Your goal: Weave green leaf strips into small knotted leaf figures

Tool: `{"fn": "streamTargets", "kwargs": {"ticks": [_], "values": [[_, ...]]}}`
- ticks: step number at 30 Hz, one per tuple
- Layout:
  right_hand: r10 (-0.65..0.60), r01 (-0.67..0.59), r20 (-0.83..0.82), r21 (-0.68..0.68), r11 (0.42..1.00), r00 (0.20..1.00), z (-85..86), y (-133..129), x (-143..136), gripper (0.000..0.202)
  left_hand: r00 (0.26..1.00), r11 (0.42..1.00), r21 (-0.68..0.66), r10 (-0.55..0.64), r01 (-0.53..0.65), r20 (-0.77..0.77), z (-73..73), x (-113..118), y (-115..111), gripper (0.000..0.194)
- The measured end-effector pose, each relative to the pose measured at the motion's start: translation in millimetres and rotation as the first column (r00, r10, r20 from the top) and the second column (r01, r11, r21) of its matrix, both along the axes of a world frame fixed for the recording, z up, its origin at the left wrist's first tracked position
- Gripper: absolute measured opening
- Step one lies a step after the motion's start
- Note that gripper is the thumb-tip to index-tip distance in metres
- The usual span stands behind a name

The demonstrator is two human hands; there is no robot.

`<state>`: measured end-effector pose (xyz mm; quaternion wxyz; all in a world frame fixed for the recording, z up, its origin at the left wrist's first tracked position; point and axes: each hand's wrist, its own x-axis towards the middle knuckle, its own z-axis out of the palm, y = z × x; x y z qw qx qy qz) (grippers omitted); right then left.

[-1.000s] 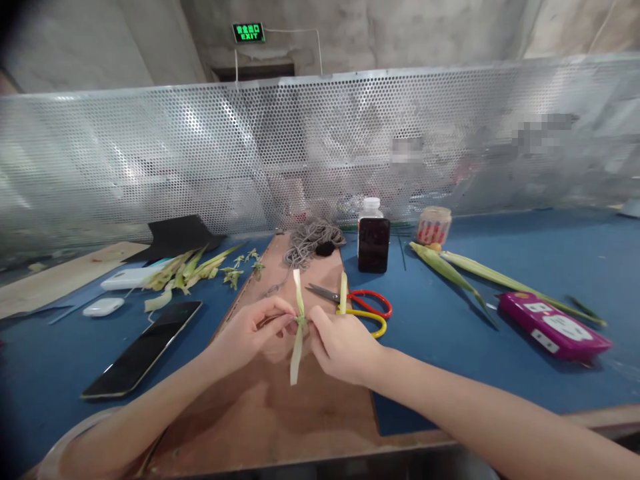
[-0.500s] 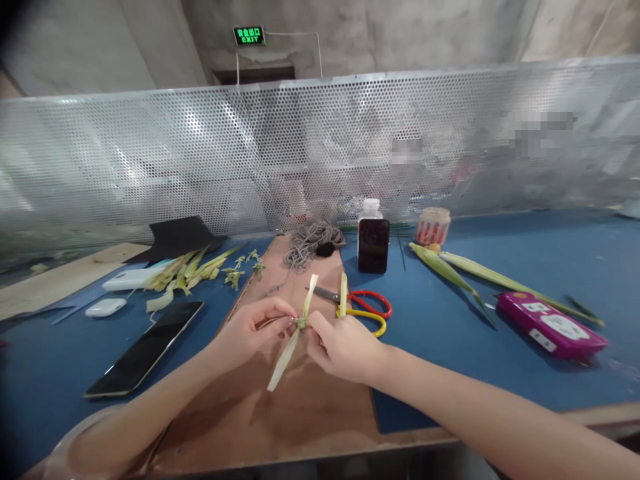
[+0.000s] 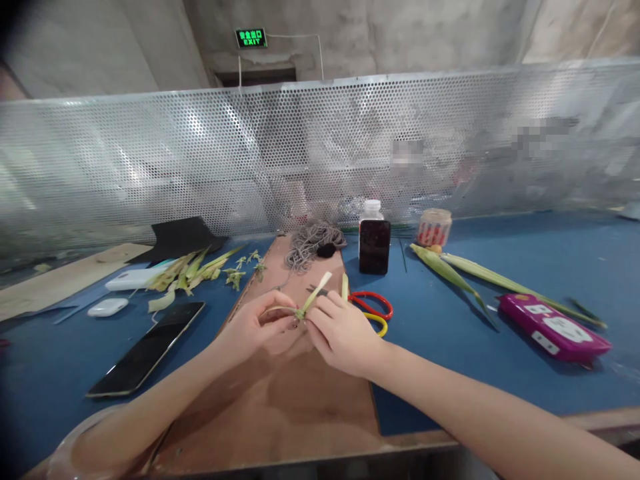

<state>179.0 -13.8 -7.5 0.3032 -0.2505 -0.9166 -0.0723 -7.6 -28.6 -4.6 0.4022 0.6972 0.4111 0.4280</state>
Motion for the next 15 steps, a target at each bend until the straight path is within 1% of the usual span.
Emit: {"fn": "streamTargets", "kwargs": {"ticks": [1, 3, 5, 7, 9, 12, 15], "values": [[-0.015, 0.016, -0.033, 0.037, 0.999, 0.999, 2.8, 0.7, 0.6, 0.016, 1.000, 1.000, 0.010, 0.020, -0.020, -0.017, -1.2, -1.5, 2.2, 0.011], [-0.075, 0.087, -0.112, 0.103, 0.991, 0.991, 6.8, 1.8, 2.2, 0.013, 0.998, 0.999, 0.025, 0.046, -0.045, -0.052, -3.5, -4.2, 5.6, 0.012], [-0.112, 0.133, -0.132, 0.164, 0.978, 0.985, 7.9, 3.0, 3.4, 0.016, 0.996, 0.999, 0.025, 0.037, -0.036, -0.077, -5.3, -5.5, 7.3, 0.014], [-0.097, 0.105, -0.049, 0.205, 0.973, 0.994, 6.2, 5.2, 3.5, 0.021, 0.996, 1.000, 0.020, 0.017, -0.015, -0.091, -6.2, -5.3, 7.4, 0.015], [-0.054, 0.040, 0.063, 0.203, 0.978, 0.997, 2.6, 8.7, 2.5, 0.020, 0.996, 1.000, 0.018, 0.006, -0.004, -0.092, -6.1, -4.1, 6.1, 0.017], [0.000, -0.028, 0.195, 0.140, 0.990, 0.981, -3.1, 13.9, 1.5, 0.019, 0.998, 1.000, 0.011, 0.004, -0.004, -0.068, -4.5, -1.7, 3.2, 0.016], [0.008, -0.033, 0.282, 0.083, 0.996, 0.959, -7.0, 15.2, 2.1, 0.019, 1.000, 1.000, -0.011, -0.018, 0.018, -0.016, -2.7, 0.3, -0.2, 0.015]]}}
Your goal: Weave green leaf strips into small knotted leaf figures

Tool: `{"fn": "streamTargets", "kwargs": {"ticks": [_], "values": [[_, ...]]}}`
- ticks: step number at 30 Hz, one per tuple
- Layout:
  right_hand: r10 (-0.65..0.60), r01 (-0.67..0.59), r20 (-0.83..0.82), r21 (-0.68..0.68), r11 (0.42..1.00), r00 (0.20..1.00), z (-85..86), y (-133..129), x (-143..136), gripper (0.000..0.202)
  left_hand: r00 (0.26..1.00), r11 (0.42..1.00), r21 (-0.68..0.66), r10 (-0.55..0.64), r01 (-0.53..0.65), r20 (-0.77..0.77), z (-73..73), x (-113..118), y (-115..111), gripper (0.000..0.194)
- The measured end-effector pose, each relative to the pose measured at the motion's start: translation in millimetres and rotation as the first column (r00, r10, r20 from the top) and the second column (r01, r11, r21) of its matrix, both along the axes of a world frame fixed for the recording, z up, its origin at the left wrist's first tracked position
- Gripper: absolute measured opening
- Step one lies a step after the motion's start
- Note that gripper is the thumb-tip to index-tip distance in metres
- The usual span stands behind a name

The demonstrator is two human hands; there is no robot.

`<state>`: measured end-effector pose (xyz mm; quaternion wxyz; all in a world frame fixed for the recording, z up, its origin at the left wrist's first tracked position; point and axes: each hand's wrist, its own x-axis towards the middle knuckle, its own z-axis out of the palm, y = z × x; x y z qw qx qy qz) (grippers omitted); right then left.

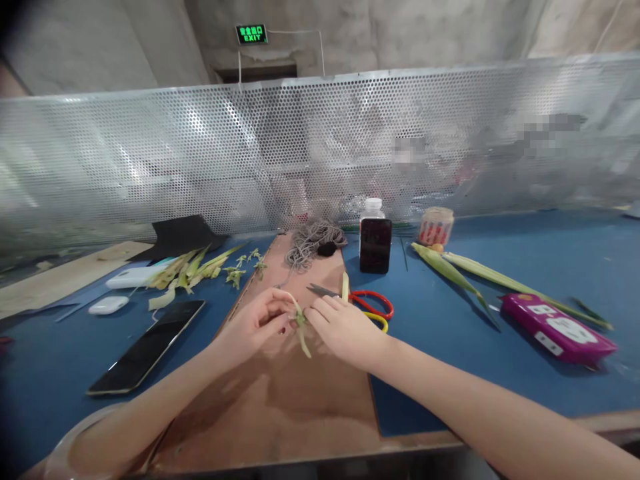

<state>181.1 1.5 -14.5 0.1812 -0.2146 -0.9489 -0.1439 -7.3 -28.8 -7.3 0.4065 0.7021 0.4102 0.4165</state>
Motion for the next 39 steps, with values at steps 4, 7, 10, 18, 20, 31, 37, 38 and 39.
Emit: {"fn": "streamTargets", "kwargs": {"ticks": [4, 7, 10, 18, 20, 31, 37, 38, 39], "values": [[-0.016, 0.016, 0.016, 0.007, 1.000, 1.000, -3.5, -5.0, -0.1, 0.016, 0.999, 0.999, 0.005, -0.034, 0.034, 0.025, 0.9, 2.1, -3.8, 0.018], [-0.035, 0.036, -0.017, 0.040, 0.999, 0.999, -4.0, -10.8, -1.3, 0.017, 0.999, 0.999, 0.007, -0.032, 0.032, 0.023, 1.7, 3.5, -6.8, 0.018], [-0.009, 0.014, -0.064, 0.088, 0.996, 0.998, -1.9, -15.3, -1.2, 0.025, 0.999, 0.999, -0.017, -0.031, 0.031, 0.024, 3.7, 5.0, -10.6, 0.016], [0.065, -0.052, -0.106, 0.127, 0.991, 0.992, 2.2, -18.4, 1.4, 0.029, 0.997, 0.996, -0.056, -0.073, 0.075, 0.035, 8.7, 6.6, -16.0, 0.019], [0.076, -0.064, -0.106, 0.111, 0.992, 0.991, 1.8, -18.6, 1.5, 0.028, 0.998, 0.996, -0.048, -0.068, 0.069, 0.018, 10.2, 6.1, -17.1, 0.019], [0.056, -0.043, -0.147, 0.090, 0.995, 0.988, -0.7, -16.4, -0.2, 0.028, 0.999, 0.996, -0.083, -0.039, 0.036, -0.032, 3.0, 4.9, -10.7, 0.031], [0.038, -0.025, -0.151, 0.091, 0.996, 0.988, -0.6, -16.7, -2.3, 0.026, 0.997, 0.988, -0.137, -0.074, 0.071, -0.023, 1.1, 6.7, -7.0, 0.027], [0.039, -0.027, -0.141, 0.085, 0.996, 0.989, -0.7, -16.7, -1.9, 0.026, 0.995, 0.984, -0.149, -0.101, 0.099, -0.005, 1.3, 6.7, -6.9, 0.027], [0.042, -0.032, -0.129, 0.076, 0.997, 0.991, -0.8, -16.6, -1.2, 0.026, 0.992, 0.978, -0.164, -0.128, 0.129, 0.013, 1.6, 6.4, -7.0, 0.028]]}}
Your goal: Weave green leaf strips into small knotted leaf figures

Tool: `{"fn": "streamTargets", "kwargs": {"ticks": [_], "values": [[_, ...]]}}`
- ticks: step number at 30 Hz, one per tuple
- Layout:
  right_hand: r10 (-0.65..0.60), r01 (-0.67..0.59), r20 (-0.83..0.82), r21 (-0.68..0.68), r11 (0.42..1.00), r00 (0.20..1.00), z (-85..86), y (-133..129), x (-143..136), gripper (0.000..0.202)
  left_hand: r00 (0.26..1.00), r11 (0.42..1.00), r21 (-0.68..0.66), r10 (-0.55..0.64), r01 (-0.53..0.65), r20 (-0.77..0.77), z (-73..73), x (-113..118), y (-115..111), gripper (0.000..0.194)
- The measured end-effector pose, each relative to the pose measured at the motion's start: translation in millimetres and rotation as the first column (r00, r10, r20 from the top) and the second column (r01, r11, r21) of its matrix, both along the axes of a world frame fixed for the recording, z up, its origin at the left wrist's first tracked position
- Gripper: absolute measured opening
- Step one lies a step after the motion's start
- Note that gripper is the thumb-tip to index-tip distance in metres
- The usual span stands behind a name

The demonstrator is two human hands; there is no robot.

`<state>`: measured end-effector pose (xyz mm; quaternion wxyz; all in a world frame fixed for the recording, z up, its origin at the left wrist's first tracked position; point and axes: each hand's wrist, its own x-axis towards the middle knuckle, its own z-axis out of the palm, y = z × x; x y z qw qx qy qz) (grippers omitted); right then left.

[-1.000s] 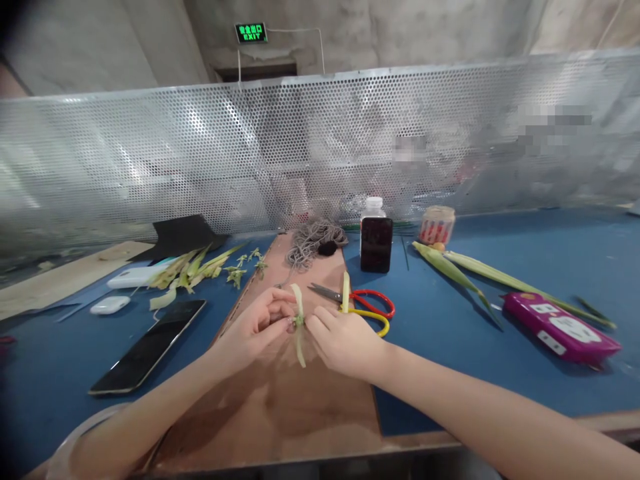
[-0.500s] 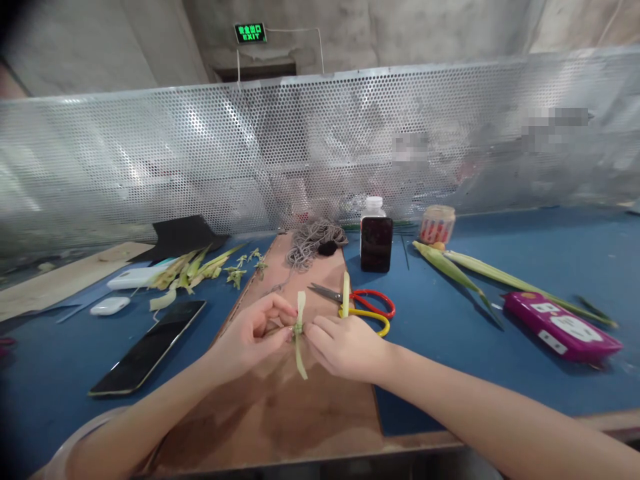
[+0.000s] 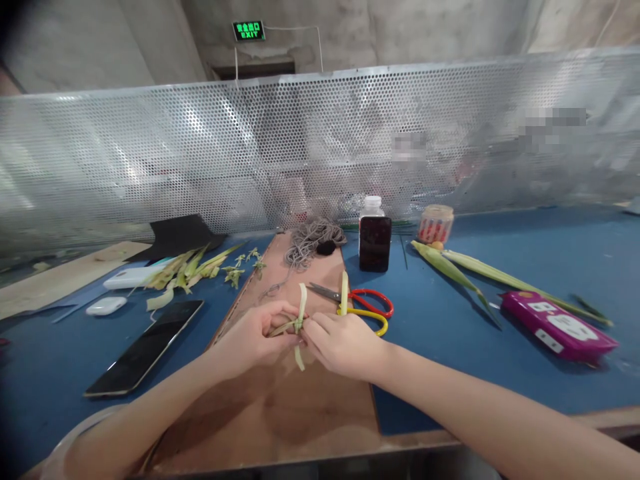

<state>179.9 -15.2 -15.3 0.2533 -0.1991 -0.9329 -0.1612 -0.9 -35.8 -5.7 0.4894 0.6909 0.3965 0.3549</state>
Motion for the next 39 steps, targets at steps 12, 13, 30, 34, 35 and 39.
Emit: {"fn": "streamTargets", "kwargs": {"ticks": [12, 13, 30, 34, 35, 39], "values": [[0.108, -0.105, 0.077, -0.049, 0.993, 0.991, 0.6, -1.0, 5.8, 0.023, 0.970, 0.957, -0.160, -0.239, 0.243, 0.047, 9.8, -9.2, -3.5, 0.030], [0.118, -0.115, 0.072, -0.053, 0.992, 0.990, 1.7, -0.9, 5.5, 0.022, 0.968, 0.953, -0.170, -0.248, 0.251, 0.038, 11.3, -9.8, -4.3, 0.029], [0.001, -0.053, -0.136, -0.379, 0.924, 0.991, 6.1, -5.7, 0.4, 0.011, 0.991, 0.994, 0.004, -0.113, 0.113, 0.064, 10.6, -7.1, -3.2, 0.011], [-0.016, -0.085, -0.206, -0.473, 0.877, 0.978, 7.7, -5.6, 0.2, 0.011, 1.000, 1.000, 0.029, -0.008, 0.007, 0.024, 13.5, -9.3, -3.3, 0.013], [-0.027, -0.093, -0.224, -0.510, 0.855, 0.974, 8.4, -5.6, -0.3, 0.011, 1.000, 1.000, 0.015, 0.025, -0.025, 0.011, 14.0, -10.4, -2.7, 0.015], [-0.094, -0.123, -0.287, -0.654, 0.746, 0.953, 11.4, -4.1, -3.1, 0.017, 0.995, 0.990, -0.131, 0.054, -0.043, 0.088, 13.3, -14.7, 2.3, 0.027]]}}
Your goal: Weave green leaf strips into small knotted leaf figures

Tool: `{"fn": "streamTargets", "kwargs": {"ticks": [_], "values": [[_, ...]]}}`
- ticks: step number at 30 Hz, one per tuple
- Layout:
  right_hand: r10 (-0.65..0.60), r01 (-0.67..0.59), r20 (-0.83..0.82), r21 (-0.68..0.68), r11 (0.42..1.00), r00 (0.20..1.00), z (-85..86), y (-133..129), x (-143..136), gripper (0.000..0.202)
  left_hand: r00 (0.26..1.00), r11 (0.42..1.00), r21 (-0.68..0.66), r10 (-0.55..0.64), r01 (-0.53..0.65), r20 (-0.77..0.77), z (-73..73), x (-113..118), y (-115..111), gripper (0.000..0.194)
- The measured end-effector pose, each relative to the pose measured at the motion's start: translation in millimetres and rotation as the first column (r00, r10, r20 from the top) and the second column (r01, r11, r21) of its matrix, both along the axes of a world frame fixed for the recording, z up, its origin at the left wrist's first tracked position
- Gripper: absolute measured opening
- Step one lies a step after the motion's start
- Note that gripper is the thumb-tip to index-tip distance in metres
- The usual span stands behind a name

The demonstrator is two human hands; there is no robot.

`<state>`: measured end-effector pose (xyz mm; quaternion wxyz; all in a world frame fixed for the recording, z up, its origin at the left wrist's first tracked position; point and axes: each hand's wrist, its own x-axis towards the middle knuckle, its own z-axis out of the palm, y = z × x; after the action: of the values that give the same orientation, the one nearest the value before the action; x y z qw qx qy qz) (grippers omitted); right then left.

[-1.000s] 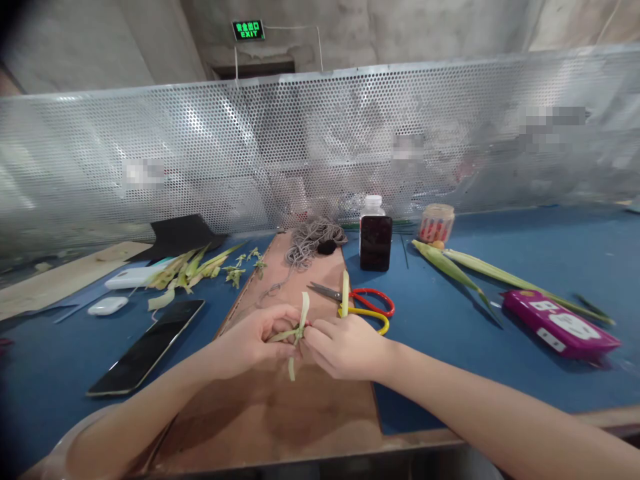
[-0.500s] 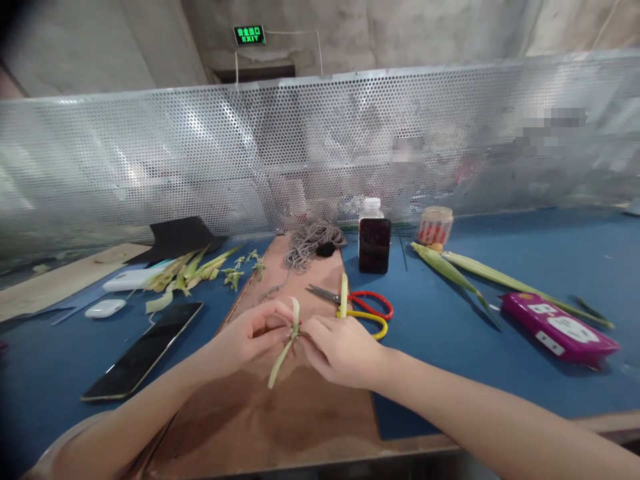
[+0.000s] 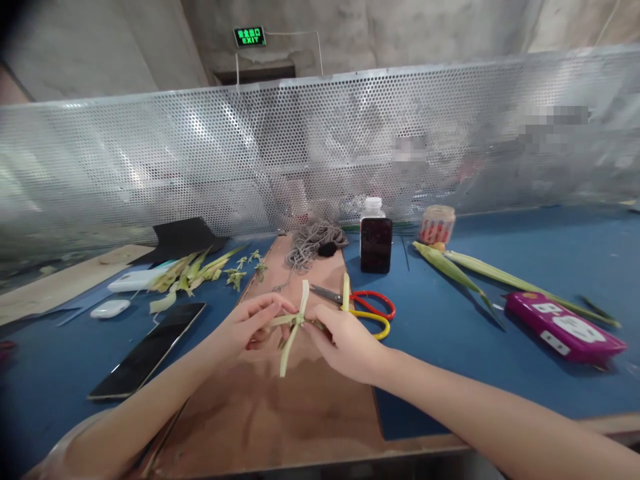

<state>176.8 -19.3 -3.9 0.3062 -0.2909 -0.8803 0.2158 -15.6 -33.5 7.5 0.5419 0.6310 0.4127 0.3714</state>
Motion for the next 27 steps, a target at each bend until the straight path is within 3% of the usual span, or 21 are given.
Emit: {"fn": "streamTargets", "kwargs": {"ticks": [4, 8, 11, 15, 21, 27], "values": [[-0.069, 0.038, -0.123, -0.243, 0.969, 0.990, 1.3, 4.3, -0.9, 0.021, 0.981, 0.996, -0.091, 0.036, -0.019, 0.189, -3.7, -2.7, 7.6, 0.033], [-0.059, -0.064, -0.205, -0.547, 0.834, 0.977, -0.2, 8.9, 0.5, 0.025, 0.954, 0.986, -0.167, 0.028, 0.023, 0.299, -8.2, -5.0, 13.1, 0.031], [-0.049, -0.119, -0.244, -0.627, 0.770, 0.968, -2.3, 10.7, 0.7, 0.024, 0.970, 0.992, -0.127, 0.007, 0.025, 0.243, -9.2, -4.6, 11.1, 0.022], [0.003, -0.130, -0.225, -0.554, 0.822, 0.974, -2.7, 9.7, -0.7, 0.026, 0.997, 0.999, -0.002, -0.048, 0.048, 0.068, -7.6, -0.6, 3.7, 0.024], [0.031, -0.054, -0.099, -0.240, 0.969, 0.995, -0.2, 6.0, 0.2, 0.024, 0.999, 0.990, 0.139, -0.017, 0.024, -0.046, -6.3, 0.6, 5.2, 0.021], [0.088, -0.093, -0.032, -0.169, 0.981, 0.996, -0.3, 3.1, 1.4, 0.022, 0.985, 0.980, 0.195, -0.013, 0.047, -0.171, -8.1, -2.2, 8.1, 0.017]]}}
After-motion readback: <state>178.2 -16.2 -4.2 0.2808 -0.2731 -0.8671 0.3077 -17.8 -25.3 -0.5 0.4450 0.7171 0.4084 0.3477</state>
